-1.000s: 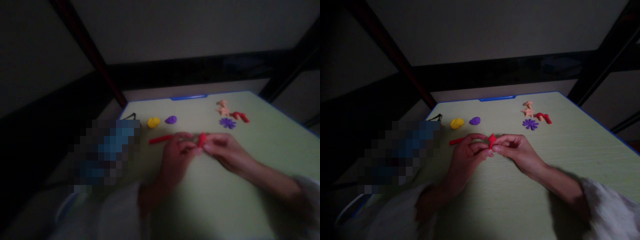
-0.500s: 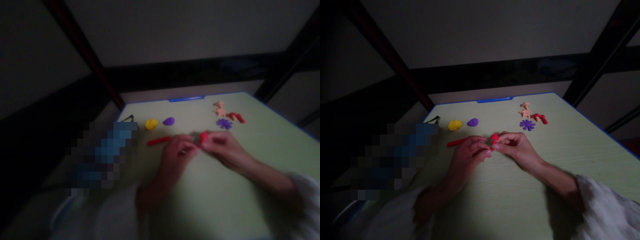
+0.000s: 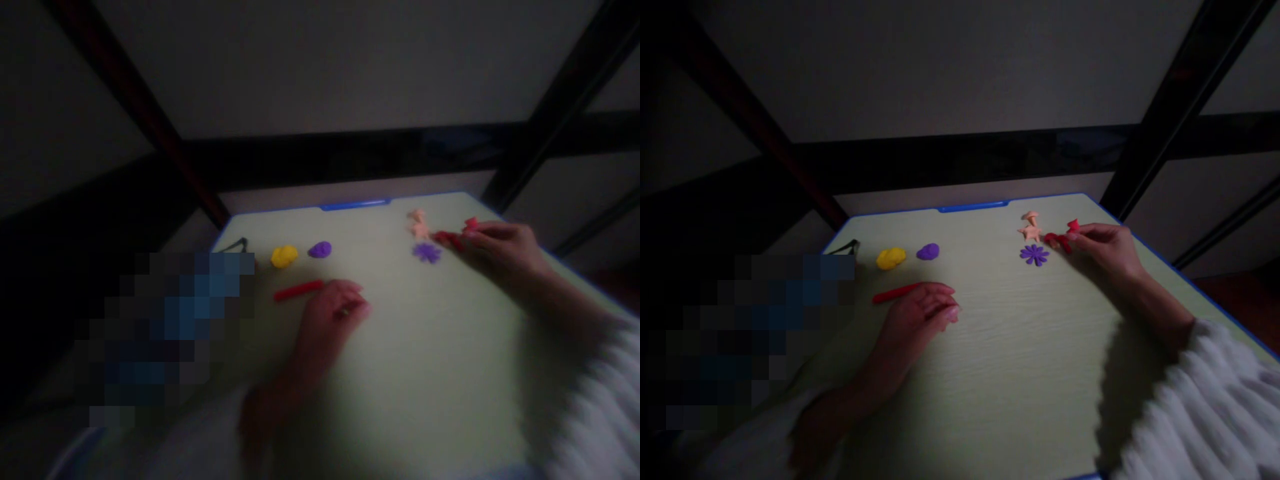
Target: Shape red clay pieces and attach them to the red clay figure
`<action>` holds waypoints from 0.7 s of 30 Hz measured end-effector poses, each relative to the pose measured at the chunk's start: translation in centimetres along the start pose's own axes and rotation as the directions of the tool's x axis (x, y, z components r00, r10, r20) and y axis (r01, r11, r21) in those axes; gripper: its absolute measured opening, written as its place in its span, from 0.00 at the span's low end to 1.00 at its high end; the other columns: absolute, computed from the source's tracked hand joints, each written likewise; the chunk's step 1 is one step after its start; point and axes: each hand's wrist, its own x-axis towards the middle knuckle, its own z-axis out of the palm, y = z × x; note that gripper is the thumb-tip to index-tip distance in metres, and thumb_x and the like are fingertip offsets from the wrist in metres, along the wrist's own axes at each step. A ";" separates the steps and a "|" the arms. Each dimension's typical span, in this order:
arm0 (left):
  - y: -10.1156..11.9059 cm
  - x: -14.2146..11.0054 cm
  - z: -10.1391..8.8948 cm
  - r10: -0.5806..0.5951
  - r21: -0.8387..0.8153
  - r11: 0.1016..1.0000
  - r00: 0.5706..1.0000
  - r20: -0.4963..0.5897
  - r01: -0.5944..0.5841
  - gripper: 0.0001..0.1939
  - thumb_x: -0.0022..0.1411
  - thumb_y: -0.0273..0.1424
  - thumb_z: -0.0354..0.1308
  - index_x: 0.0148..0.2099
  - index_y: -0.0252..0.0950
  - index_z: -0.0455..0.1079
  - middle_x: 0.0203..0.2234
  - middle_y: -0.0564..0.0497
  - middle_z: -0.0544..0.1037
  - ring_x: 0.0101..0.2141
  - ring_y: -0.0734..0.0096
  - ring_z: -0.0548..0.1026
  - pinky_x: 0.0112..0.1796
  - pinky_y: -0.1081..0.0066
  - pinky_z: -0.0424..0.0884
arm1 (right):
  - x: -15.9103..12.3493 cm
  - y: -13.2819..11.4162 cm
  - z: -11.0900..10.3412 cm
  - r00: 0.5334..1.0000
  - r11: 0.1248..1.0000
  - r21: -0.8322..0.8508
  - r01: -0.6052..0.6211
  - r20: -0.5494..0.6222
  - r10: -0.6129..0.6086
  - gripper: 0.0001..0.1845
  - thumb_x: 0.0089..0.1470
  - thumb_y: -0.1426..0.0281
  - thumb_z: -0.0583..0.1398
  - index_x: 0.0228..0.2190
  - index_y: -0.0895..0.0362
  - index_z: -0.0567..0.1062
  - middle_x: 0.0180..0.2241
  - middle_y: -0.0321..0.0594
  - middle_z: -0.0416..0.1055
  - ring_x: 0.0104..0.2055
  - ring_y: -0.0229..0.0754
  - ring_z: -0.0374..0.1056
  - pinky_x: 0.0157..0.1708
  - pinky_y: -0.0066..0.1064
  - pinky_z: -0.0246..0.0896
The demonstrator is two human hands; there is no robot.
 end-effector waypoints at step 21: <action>-0.2 0.1 0.1 -0.005 0.005 1.000 1.000 0.030 0.004 0.09 0.46 0.26 0.59 0.33 0.33 0.66 0.24 0.53 0.72 0.27 0.75 0.71 0.29 0.75 0.67 | 1.1 1.0 -1.2 1.000 0.864 -0.503 -0.013 -0.031 -0.002 0.20 0.39 0.60 0.63 0.29 0.65 0.79 0.28 0.48 0.75 0.27 0.42 0.65 0.26 0.31 0.55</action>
